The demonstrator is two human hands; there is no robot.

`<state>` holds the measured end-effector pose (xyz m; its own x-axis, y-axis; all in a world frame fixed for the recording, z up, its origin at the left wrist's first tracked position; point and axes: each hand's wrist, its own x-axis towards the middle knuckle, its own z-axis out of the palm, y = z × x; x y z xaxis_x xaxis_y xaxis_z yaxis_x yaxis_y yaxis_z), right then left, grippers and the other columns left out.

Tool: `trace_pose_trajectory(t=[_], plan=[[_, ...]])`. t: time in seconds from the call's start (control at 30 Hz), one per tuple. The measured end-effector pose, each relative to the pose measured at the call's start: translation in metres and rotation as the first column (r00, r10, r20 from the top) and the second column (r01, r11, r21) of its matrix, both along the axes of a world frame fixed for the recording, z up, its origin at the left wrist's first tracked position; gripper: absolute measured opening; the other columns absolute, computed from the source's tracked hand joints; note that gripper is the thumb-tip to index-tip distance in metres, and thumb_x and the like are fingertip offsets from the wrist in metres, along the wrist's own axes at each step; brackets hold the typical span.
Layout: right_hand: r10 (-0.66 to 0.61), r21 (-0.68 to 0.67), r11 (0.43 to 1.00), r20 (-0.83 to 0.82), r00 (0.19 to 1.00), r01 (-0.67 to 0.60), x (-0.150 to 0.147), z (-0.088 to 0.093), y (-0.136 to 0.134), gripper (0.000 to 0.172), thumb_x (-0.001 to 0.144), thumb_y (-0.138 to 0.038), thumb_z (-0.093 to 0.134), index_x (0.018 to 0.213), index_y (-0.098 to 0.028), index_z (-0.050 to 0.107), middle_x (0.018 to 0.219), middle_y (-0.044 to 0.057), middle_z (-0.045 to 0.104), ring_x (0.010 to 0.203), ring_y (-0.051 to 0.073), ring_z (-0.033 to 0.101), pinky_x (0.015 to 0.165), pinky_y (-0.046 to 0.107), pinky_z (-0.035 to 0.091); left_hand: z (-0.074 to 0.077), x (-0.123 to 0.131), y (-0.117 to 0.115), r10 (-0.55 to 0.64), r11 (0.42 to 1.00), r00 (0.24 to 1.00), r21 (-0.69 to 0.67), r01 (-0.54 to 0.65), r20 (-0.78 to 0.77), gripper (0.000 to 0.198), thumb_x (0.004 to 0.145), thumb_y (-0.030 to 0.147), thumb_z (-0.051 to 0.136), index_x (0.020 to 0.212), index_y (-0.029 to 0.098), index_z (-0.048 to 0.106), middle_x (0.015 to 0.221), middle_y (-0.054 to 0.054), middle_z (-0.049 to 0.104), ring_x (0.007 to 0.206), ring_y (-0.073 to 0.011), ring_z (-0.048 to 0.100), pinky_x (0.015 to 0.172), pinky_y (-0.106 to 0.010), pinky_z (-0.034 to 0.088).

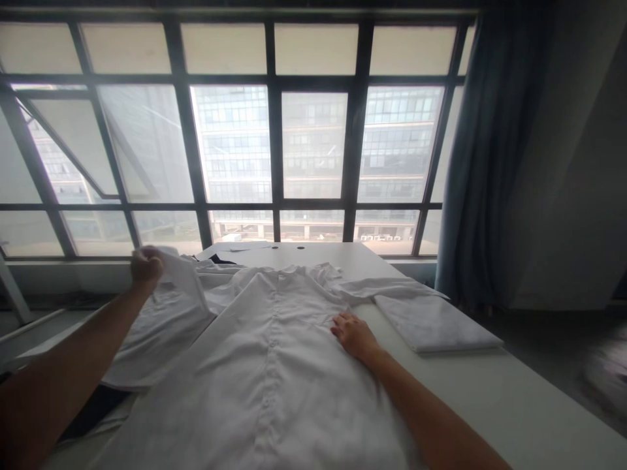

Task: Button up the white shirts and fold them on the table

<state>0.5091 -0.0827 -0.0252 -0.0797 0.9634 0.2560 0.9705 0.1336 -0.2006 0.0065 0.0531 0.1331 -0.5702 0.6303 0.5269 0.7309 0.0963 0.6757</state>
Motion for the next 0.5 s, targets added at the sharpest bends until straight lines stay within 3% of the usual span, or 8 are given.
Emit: trace_pose_trajectory(t=[0.07, 0.13, 0.17, 0.23, 0.3, 0.37, 0.43, 0.5], plan=[[0.014, 0.024, 1.000, -0.007, 1.000, -0.014, 0.000, 0.000, -0.002, 0.038, 0.092, -0.031, 0.049, 0.121, -0.014, 0.065, 0.131, 0.017, 0.060, 0.122, 0.029, 0.054, 0.104, 0.040, 0.039, 0.023, 0.045, -0.012, -0.143, 0.972, 0.989, 0.186, 0.145, -0.024, 0.027, 0.097, 0.021, 0.035, 0.120, 0.013, 0.047, 0.105, -0.008, 0.062, 0.083, -0.0136, 0.055, 0.074, -0.025, 0.048], [0.029, 0.074, 0.997, -0.019, 0.999, -0.028, 0.000, 0.002, -0.004, 0.035, 0.090, -0.029, 0.050, 0.116, -0.013, 0.067, 0.125, 0.016, 0.063, 0.119, 0.029, 0.055, 0.106, 0.043, 0.036, 0.031, 0.095, -0.035, -0.621, 0.650, 0.777, 0.486, 0.584, -0.104, 0.021, 0.096, 0.022, 0.040, 0.110, 0.011, 0.052, 0.094, -0.008, 0.061, 0.075, -0.0142, 0.052, 0.071, -0.028, 0.047], [0.039, 0.109, 0.993, -0.044, 0.998, -0.034, 0.000, 0.003, -0.005, 0.034, 0.089, -0.029, 0.052, 0.114, -0.013, 0.068, 0.122, 0.016, 0.065, 0.118, 0.029, 0.055, 0.107, 0.044, 0.035, 0.028, 0.120, -0.050, -0.697, 0.565, 0.699, 0.478, 0.672, -0.158, 0.018, 0.095, 0.026, 0.043, 0.103, 0.014, 0.054, 0.088, -0.006, 0.061, 0.071, -0.0137, 0.052, 0.068, -0.027, 0.047], [0.076, 0.165, 0.985, -0.172, 0.982, -0.047, 0.000, 0.009, -0.006, 0.033, 0.088, -0.032, 0.051, 0.110, -0.014, 0.068, 0.119, 0.016, 0.067, 0.118, 0.029, 0.056, 0.107, 0.045, 0.034, 0.009, 0.164, -0.083, -0.793, 0.451, 0.564, 0.402, 0.797, -0.229, 0.018, 0.093, 0.034, 0.050, 0.092, 0.018, 0.057, 0.083, -0.005, 0.065, 0.069, -0.0148, 0.056, 0.066, -0.028, 0.049], [0.111, 0.128, 0.990, -0.421, 0.900, -0.062, 0.001, 0.015, -0.008, 0.039, 0.091, -0.040, 0.043, 0.110, -0.014, 0.067, 0.112, 0.016, 0.069, 0.108, 0.028, 0.062, 0.099, 0.043, 0.044, -0.021, 0.195, -0.111, -0.941, 0.201, 0.236, 0.160, 0.966, -0.243, 0.021, 0.096, 0.038, 0.047, 0.090, 0.021, 0.057, 0.102, -0.009, 0.070, 0.090, -0.0196, 0.063, 0.082, -0.034, 0.051], [0.082, -0.007, 0.993, -0.668, 0.740, -0.116, 0.003, 0.019, -0.012, 0.051, 0.094, -0.049, 0.031, 0.114, -0.014, 0.062, 0.105, 0.016, 0.070, 0.092, 0.026, 0.068, 0.083, 0.042, 0.052, -0.053, 0.211, -0.132, -0.988, -0.010, -0.019, -0.060, 0.998, -0.154, 0.021, 0.096, 0.041, 0.047, 0.088, 0.024, 0.057, 0.118, -0.009, 0.068, 0.111, -0.0223, 0.062, 0.094, -0.036, 0.049], [0.029, -0.127, 0.971, -0.779, 0.627, -0.204, 0.006, 0.020, -0.018, 0.056, 0.094, -0.055, 0.030, 0.118, -0.014, 0.058, 0.104, 0.017, 0.069, 0.083, 0.026, 0.070, 0.074, 0.040, 0.055, -0.077, 0.213, -0.143, -0.991, -0.108, -0.122, -0.189, 0.976, -0.064, 0.020, 0.093, 0.043, 0.052, 0.087, 0.025, 0.058, 0.122, -0.008, 0.068, 0.119, -0.0231, 0.059, 0.100, -0.037, 0.046], [0.023, -0.167, 0.957, -0.768, 0.640, -0.235, 0.008, 0.021, -0.023, 0.052, 0.093, -0.057, 0.037, 0.117, -0.015, 0.059, 0.109, 0.017, 0.067, 0.091, 0.026, 0.068, 0.078, 0.038, 0.054, -0.091, 0.207, -0.147, -0.987, -0.152, -0.162, -0.282, 0.947, -0.015, 0.022, 0.090, 0.045, 0.058, 0.090, 0.024, 0.062, 0.120, -0.007, 0.069, 0.120, -0.0233, 0.059, 0.104, -0.037, 0.045]])
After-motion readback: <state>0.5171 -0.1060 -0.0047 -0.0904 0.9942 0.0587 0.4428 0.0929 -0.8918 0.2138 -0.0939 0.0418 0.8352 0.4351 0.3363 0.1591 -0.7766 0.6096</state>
